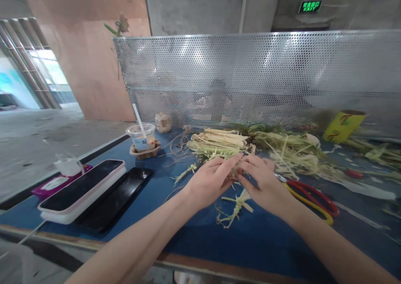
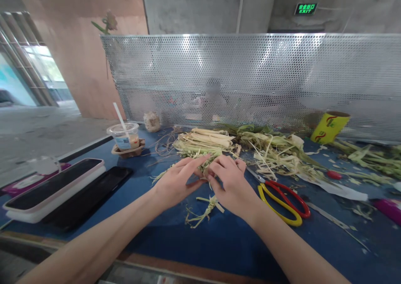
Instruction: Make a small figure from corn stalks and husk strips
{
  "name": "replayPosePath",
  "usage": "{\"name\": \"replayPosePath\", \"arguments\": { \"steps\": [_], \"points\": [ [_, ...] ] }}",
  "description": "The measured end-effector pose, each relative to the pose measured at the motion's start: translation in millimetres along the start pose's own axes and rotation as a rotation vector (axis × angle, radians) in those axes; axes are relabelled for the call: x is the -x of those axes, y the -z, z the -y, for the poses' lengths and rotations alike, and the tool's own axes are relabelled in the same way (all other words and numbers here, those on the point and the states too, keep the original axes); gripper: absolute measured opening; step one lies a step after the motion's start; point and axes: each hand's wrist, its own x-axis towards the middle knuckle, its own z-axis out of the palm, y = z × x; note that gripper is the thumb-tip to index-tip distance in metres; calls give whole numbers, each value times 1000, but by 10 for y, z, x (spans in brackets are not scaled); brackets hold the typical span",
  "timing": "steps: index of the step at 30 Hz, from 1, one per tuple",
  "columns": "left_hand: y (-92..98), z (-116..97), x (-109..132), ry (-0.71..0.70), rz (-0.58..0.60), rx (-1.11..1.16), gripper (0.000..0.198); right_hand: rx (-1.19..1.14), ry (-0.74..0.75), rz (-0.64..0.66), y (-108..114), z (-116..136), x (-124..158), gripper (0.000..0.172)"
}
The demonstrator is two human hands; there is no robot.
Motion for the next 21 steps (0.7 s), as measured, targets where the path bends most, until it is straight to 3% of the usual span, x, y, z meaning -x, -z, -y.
{"name": "replayPosePath", "arguments": {
  "steps": [8, 12, 18, 21],
  "points": [
    [-7, 2, 12, -33, 21, 11, 47, -23, 11, 124, 55, 21, 5, 11],
    [-9, -9, 2, -53, 31, 5, 44, -44, 25, 117, 89, 36, 9, 15],
    [6, -29, -1, -200, 6, -226, 35, -75, -190, 126, 70, 91, -25, 17],
    [11, -18, 16, -275, 5, -272, 39, -126, -282, 92, 61, 113, -31, 12]
  ]
}}
